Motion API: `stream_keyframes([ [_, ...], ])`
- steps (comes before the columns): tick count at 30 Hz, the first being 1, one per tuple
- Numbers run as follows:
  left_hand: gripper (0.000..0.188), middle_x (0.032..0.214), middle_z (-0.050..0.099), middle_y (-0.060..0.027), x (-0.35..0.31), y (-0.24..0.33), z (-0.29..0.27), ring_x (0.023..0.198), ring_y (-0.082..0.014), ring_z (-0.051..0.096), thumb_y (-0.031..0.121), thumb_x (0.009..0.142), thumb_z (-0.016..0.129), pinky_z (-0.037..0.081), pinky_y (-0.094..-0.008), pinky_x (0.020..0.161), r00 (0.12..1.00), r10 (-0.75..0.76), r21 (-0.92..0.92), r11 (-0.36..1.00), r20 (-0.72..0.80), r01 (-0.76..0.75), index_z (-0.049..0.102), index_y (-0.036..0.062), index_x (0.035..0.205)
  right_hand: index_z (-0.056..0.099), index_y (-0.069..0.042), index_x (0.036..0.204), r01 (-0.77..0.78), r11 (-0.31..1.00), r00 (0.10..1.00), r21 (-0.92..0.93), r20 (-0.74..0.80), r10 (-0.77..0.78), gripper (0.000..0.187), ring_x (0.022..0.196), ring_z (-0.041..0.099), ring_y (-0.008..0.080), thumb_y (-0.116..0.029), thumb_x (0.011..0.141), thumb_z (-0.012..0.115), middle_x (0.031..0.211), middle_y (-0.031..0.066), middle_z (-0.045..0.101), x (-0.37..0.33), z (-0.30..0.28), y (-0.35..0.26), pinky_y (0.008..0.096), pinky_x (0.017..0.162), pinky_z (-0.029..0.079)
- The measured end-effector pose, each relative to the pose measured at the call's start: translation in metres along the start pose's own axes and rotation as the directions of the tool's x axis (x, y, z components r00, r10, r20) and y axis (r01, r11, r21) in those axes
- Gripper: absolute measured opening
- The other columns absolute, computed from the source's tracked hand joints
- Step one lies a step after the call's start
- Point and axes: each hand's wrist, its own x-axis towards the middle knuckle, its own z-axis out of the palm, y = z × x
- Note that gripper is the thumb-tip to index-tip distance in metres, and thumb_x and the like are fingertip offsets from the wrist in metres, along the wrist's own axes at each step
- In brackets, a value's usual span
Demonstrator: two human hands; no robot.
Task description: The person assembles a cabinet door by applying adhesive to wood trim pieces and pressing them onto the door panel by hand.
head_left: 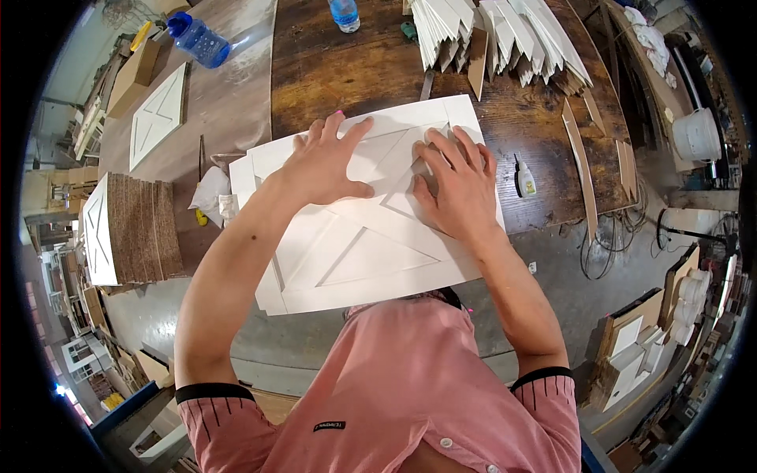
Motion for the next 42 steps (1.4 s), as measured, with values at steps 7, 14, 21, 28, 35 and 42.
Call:
stream_keyframes([
  [7,0.112,0.167,0.024,-0.0255,-0.001,0.004,-0.006,0.156,-0.0471,0.024,0.048,0.076,0.089,0.033,-0.0635,0.121,1.000,-0.005,-0.007,1.000,0.018,0.005,0.028,0.0219,0.167,0.068,-0.022,0.122,-0.007,1.000,1.000,-0.011,-0.020,0.007,0.040,0.142,0.046,0.0309,-0.024,0.082,0.074,0.142,0.0004,0.060,-0.001,0.004,0.002,0.0597,0.116,0.033],
  [14,0.113,0.168,0.023,-0.0256,0.001,0.001,-0.004,0.156,-0.0471,0.024,0.050,0.077,0.088,0.030,-0.0658,0.121,1.000,0.006,-0.010,1.000,0.020,-0.006,0.027,0.0230,0.167,0.067,-0.021,0.124,-0.011,1.000,1.000,-0.013,-0.004,0.011,0.042,0.142,0.046,0.0314,-0.025,0.083,0.075,0.143,-0.0002,0.059,-0.001,0.001,0.002,0.0570,0.116,0.032],
  [21,0.115,0.169,0.022,-0.0265,0.002,-0.002,-0.001,0.155,-0.0487,0.025,0.054,0.076,0.088,0.031,-0.0688,0.120,0.999,0.032,0.003,0.999,0.015,-0.032,0.026,0.0229,0.168,0.068,-0.020,0.121,0.008,1.000,0.998,0.014,-0.068,-0.007,0.040,0.141,0.048,0.0332,-0.024,0.081,0.074,0.142,0.0006,0.060,-0.004,0.004,0.004,0.0603,0.113,0.035],
  [28,0.117,0.167,0.024,-0.0283,-0.002,0.001,-0.009,0.153,-0.0522,0.027,0.050,0.075,0.089,0.032,-0.0573,0.124,0.999,0.026,0.010,1.000,0.039,-0.026,0.025,0.0164,0.168,0.069,-0.018,0.121,0.003,0.999,0.994,0.033,-0.109,0.000,0.040,0.143,0.046,0.0329,-0.024,0.082,0.072,0.143,0.0025,0.061,-0.006,0.008,0.000,0.0612,0.115,0.034],
  [35,0.118,0.168,0.024,-0.0266,0.012,-0.013,0.001,0.154,-0.0470,0.028,0.052,0.074,0.091,0.031,-0.0618,0.122,0.994,0.106,0.000,0.994,-0.009,-0.106,0.027,0.0169,0.167,0.069,-0.020,0.115,-0.009,1.000,0.996,-0.006,-0.089,0.008,0.039,0.140,0.050,0.0312,-0.022,0.076,0.074,0.136,0.0007,0.063,-0.005,0.006,0.003,0.0598,0.109,0.039],
  [42,0.124,0.164,0.027,-0.0295,0.003,-0.013,0.003,0.150,-0.0500,0.029,0.034,0.070,0.096,0.030,-0.0532,0.124,0.999,0.048,-0.047,0.998,-0.001,-0.048,0.022,0.0075,0.166,0.065,-0.017,0.116,-0.017,1.000,1.000,0.006,0.017,0.017,0.041,0.146,0.042,0.0340,-0.028,0.079,0.074,0.144,0.0043,0.056,-0.003,0.031,0.002,0.0627,0.119,0.031],
])
